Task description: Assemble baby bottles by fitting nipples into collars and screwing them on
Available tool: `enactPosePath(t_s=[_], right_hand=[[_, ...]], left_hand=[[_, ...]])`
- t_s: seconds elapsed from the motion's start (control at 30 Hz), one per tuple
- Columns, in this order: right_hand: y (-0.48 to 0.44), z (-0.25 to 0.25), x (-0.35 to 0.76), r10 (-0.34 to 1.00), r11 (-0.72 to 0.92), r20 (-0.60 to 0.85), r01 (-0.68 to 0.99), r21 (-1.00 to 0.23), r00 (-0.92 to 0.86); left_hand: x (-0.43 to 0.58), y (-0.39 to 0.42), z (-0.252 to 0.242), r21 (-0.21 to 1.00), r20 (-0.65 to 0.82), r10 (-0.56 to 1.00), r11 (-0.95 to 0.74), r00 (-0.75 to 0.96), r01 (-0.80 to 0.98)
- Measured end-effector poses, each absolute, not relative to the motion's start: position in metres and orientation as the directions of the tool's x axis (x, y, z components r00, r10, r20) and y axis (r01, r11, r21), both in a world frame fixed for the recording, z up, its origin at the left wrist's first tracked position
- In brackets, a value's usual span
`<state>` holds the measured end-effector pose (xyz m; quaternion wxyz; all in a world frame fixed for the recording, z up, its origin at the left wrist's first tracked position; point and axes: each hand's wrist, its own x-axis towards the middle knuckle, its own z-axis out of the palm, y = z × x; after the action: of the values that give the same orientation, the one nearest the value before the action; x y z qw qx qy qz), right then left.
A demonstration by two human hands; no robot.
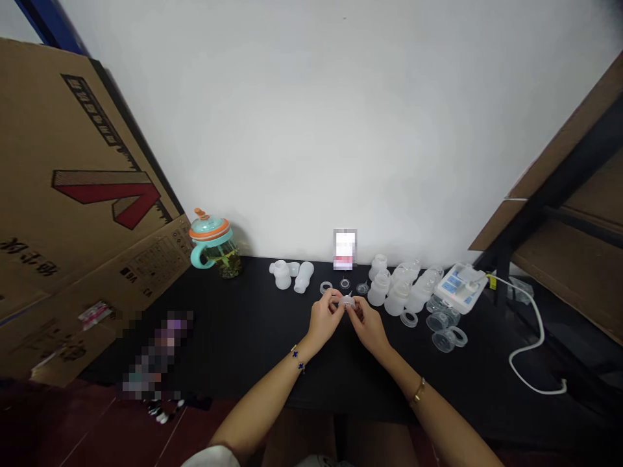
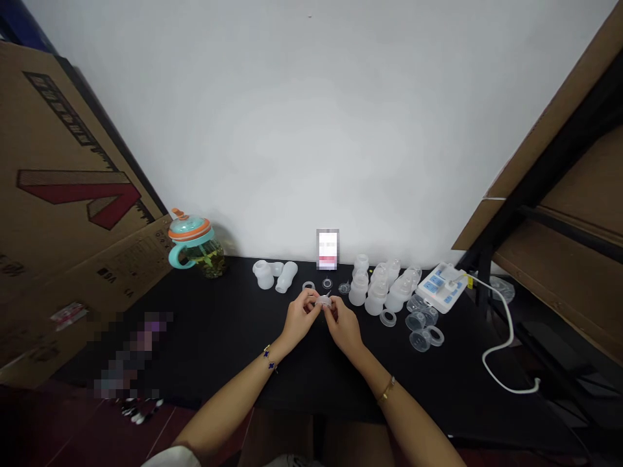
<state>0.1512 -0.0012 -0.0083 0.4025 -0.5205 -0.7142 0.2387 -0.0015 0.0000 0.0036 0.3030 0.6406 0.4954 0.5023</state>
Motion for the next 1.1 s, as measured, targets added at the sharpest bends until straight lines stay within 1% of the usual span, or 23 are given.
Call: enactPosePath(t_s=[0.2, 0.33, 0.63, 1.1], right_hand=[[-0.0008, -0.0103, 0.1521, 0.934, 0.344, 0.334, 0.569, -0.747, -0.125], [0.0012, -0.0133, 0.1535, 0.939, 0.329, 0.328, 0.561, -0.759, -0.106], [0.0011, -0.0159, 0.1529, 0.938, 0.334, 0.321, 0.585, -0.739, -0.131], [-0.0011, -0.0127, 0.1513, 0.942, 0.326, 0.313, 0.553, -0.767, -0.121]], left_hand=[[-0.0013, -0.0006, 0.0055, 0.888, 0.354, 0.934, -0.350, 0.041, 0.299], [-0.0010, -0.0003, 0.0050, 0.894, 0.355, 0.932, -0.361, 0.072, 0.265], [-0.0013, 0.0013, 0.0044, 0.897, 0.326, 0.944, -0.325, 0.049, 0.300], [-0.0020, -0.0004, 0.0047, 0.877, 0.331, 0.943, -0.322, 0.038, 0.357]])
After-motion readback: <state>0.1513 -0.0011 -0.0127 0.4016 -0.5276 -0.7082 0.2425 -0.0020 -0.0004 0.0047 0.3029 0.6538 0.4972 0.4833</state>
